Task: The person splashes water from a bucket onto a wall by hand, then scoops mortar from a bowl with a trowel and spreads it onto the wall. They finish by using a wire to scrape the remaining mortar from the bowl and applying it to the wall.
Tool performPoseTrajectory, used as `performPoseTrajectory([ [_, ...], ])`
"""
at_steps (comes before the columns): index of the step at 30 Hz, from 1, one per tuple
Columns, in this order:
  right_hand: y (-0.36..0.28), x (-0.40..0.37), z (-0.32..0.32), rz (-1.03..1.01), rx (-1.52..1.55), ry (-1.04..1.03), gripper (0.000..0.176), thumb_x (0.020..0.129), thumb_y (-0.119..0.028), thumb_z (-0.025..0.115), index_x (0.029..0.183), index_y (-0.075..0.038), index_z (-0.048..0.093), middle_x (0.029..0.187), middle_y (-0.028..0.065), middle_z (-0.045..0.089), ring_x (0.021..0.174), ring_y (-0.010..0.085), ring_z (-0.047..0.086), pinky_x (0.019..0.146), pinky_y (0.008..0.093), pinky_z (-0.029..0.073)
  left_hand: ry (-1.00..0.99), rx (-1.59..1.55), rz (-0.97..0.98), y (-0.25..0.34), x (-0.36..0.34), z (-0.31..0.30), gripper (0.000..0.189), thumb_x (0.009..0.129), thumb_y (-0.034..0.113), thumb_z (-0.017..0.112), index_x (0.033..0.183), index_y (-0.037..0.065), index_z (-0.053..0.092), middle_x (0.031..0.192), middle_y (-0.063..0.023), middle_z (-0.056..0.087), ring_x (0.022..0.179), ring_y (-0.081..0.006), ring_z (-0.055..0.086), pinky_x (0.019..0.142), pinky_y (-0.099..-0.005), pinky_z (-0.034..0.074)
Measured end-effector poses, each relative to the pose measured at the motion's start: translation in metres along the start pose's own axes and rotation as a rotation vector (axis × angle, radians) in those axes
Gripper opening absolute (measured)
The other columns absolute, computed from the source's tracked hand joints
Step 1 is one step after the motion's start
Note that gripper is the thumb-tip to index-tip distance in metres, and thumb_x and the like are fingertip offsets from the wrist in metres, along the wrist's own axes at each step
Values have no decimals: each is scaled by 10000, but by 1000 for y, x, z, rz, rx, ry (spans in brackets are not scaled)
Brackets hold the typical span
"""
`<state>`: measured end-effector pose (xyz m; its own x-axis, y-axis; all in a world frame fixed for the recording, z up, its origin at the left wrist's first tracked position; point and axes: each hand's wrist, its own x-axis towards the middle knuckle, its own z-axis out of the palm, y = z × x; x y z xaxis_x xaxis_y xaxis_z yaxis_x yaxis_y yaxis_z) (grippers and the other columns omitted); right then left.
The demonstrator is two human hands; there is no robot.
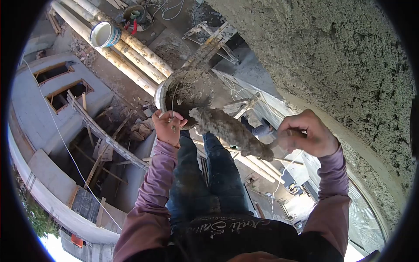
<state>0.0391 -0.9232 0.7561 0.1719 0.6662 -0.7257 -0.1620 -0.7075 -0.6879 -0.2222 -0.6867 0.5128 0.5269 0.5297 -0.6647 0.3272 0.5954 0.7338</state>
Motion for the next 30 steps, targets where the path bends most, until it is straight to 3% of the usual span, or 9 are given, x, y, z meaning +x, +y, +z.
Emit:
performPoseTrajectory([
  [2, 38, 26, -46, 159, 340, -114, 278, 963, -224, 655, 902, 47, 660, 673, 45, 639, 524, 103, 580, 461, 238, 433, 22, 100, -40, -1, 2, -2, 550, 866, -174, 503, 1298, -78, 177, 875, -97, 623, 755, -149, 639, 713, -351, 639],
  [5, 50, 2, -46, 138, -237, 850, 288, 1003, -214, 559, 886, 39, 634, 606, 29, 564, 493, 91, 511, 454, 250, 387, 71, 86, -71, -2, 1, -2, 559, 862, -179, 501, 1306, -69, 180, 869, -105, 621, 732, -147, 638, 694, -342, 635],
  [7, 44, -62, 3, 143, -309, 967, 251, 1004, -173, 531, 877, 28, 612, 588, 27, 537, 492, 90, 492, 460, 260, 367, 87, 83, -86, -3, -2, 0, 561, 859, -180, 502, 1306, -63, 185, 861, -110, 620, 723, -147, 637, 683, -335, 632],
  [10, 58, -75, 64, 405, -309, 784, 141, 951, -105, 619, 891, 21, 599, 597, 89, 557, 508, 157, 533, 509, 292, 409, 33, 81, -106, -13, -1, 5, 573, 851, -176, 505, 1311, -50, 187, 850, -108, 611, 725, -148, 634, 678, -338, 632],
  [13, 124, -17, 94, -13, -629, 688, 169, 854, -112, 709, 946, -4, 619, 867, 171, 620, 678, 354, 612, 616, 422, 495, -27, 35, -107, -18, -6, 17, 617, 849, -163, 540, 1342, -45, 188, 859, -82, 606, 748, -160, 635, 703, -348, 637],
  [14, 133, 12, 103, 141, -607, 636, 212, 827, -118, 729, 976, -12, 622, 955, 199, 622, 800, 403, 645, 682, 455, 521, -62, 75, -98, -16, -10, 22, 634, 846, -169, 540, 1347, -41, 175, 849, -78, 608, 742, -161, 635, 711, -347, 636],
  [17, 187, 126, 124, 267, -655, 484, 263, 848, -183, 655, 994, 35, 640, 1007, 235, 616, 878, 419, 666, 802, 492, 550, -137, 124, -59, -8, -31, 38, 485, 821, -196, 553, 1256, -62, 385, 962, -93, 576, 818, -160, 634, 736, -338, 645],
  [19, 227, 194, 148, -60, -689, 604, 228, 849, -170, 652, 946, 36, 635, 979, 234, 614, 837, 421, 665, 766, 483, 554, -220, 393, 104, -11, -39, 43, 538, 820, -194, 500, 1285, -69, 261, 858, -92, 617, 759, -154, 639, 734, -288, 604],
  [30, 155, 15, 113, -130, -473, 672, 268, 834, -141, 739, 1019, 5, 611, 914, 159, 603, 675, 347, 650, 580, 428, 500, -157, 100, -78, -23, -25, 54, 170, 843, -140, 574, 940, -35, 482, 1022, -99, 526, 1076, -202, 487, 705, -319, 651],
])
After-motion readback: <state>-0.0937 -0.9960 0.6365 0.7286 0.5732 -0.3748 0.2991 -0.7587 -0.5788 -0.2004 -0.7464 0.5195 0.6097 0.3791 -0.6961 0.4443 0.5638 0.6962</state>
